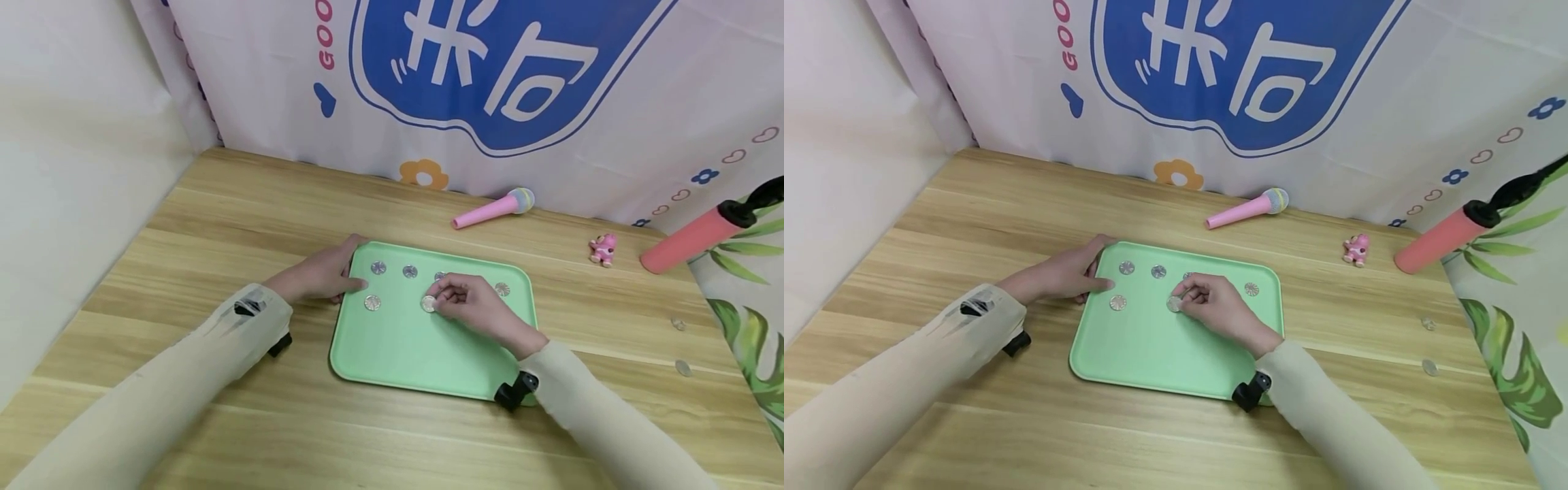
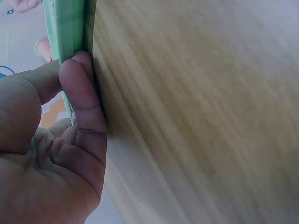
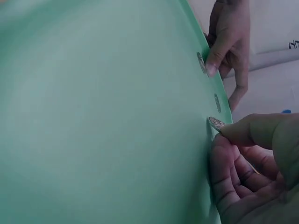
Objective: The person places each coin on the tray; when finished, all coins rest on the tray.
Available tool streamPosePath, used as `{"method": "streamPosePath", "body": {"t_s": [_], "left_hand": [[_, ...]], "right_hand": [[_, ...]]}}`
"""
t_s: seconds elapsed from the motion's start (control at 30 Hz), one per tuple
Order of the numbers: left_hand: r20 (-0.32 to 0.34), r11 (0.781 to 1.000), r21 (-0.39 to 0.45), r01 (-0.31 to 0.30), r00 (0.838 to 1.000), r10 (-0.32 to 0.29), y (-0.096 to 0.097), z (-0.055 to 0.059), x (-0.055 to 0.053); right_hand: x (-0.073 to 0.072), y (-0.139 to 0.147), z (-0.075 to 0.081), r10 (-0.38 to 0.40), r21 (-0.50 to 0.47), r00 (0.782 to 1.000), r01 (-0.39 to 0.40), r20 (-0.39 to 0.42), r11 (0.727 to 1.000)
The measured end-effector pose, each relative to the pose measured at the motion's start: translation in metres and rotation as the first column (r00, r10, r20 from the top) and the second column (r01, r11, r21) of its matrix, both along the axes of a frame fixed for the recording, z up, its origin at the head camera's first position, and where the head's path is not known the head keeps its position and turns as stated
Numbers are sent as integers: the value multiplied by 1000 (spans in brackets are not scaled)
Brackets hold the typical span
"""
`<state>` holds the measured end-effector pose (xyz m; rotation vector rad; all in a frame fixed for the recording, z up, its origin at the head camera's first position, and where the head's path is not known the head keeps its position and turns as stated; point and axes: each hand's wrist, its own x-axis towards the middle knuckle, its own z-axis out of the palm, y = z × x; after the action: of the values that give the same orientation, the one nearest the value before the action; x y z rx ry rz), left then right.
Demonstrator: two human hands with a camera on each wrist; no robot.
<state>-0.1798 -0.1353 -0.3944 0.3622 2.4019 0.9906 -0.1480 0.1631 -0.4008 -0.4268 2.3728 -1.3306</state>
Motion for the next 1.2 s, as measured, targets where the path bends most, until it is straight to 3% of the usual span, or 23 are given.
{"method": "streamPosePath", "body": {"t_s": [0.17, 0.3, 0.77, 1.2], "left_hand": [[4, 1000, 0, -1, 1000, 1, 0, 0, -1], [8, 1000, 7, -1, 1000, 1, 1, 1, 0], [-10, 999, 42, 25, 1000, -24, 0, 1, 0], [-4, 999, 27, 22, 1000, -22, -1, 0, -1]], "right_hand": [[0, -12, 1, 65, 69, 992, -58, -109, 996], [0, -20, 4, 110, 119, 984, -94, -140, 988], [-1, -33, 8, 190, 205, 972, -160, -139, 966], [-1, -35, 7, 191, 221, 975, -163, -115, 961]]}}
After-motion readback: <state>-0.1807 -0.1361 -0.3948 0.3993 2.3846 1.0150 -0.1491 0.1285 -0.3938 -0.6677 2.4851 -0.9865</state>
